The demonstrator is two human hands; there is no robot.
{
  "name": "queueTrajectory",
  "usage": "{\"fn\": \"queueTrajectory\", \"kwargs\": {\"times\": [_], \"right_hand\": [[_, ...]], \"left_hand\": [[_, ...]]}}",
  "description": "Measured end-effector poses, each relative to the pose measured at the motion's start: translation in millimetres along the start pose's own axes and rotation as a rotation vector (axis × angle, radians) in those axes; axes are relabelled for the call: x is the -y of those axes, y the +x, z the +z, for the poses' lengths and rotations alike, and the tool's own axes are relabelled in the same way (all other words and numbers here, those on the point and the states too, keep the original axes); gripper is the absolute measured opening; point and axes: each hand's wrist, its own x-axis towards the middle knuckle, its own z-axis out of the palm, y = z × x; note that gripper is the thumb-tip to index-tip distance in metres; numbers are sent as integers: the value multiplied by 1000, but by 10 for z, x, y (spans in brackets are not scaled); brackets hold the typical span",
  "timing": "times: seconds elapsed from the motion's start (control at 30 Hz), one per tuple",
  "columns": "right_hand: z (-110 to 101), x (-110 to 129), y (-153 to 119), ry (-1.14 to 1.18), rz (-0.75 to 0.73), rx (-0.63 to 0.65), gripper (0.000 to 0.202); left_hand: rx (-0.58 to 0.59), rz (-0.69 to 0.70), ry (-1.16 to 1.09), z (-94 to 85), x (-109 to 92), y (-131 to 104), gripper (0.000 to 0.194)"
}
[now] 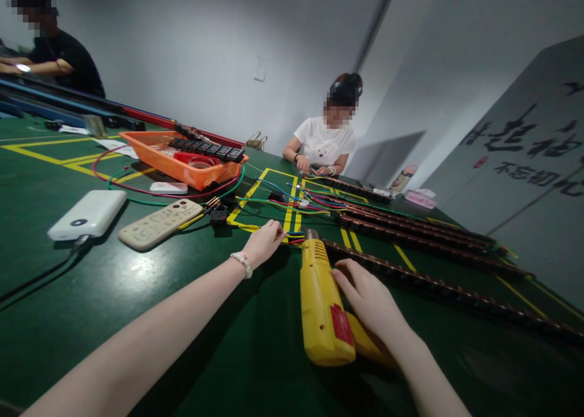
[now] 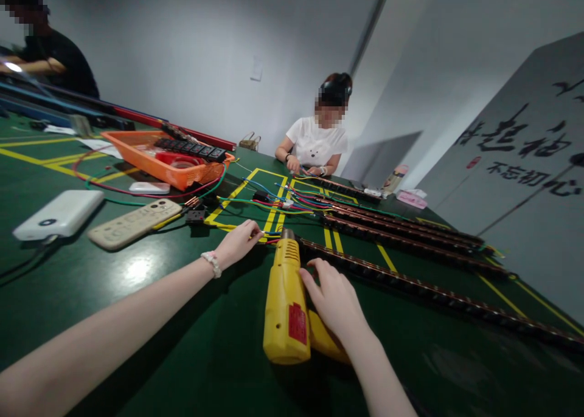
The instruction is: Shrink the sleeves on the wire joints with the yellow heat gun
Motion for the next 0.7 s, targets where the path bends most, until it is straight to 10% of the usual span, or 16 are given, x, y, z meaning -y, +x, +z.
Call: {"fn": "queueTrajectory", "kwargs": {"times": [0.27,0.7], "right_hand": [[-187,184,-234,70,5,199,55],[130,329,-251,467,-45,358,73]], "left_hand": [[24,-98,18,-72,37,4,40],[-22,24,-272,-86,63,29,34]]}}
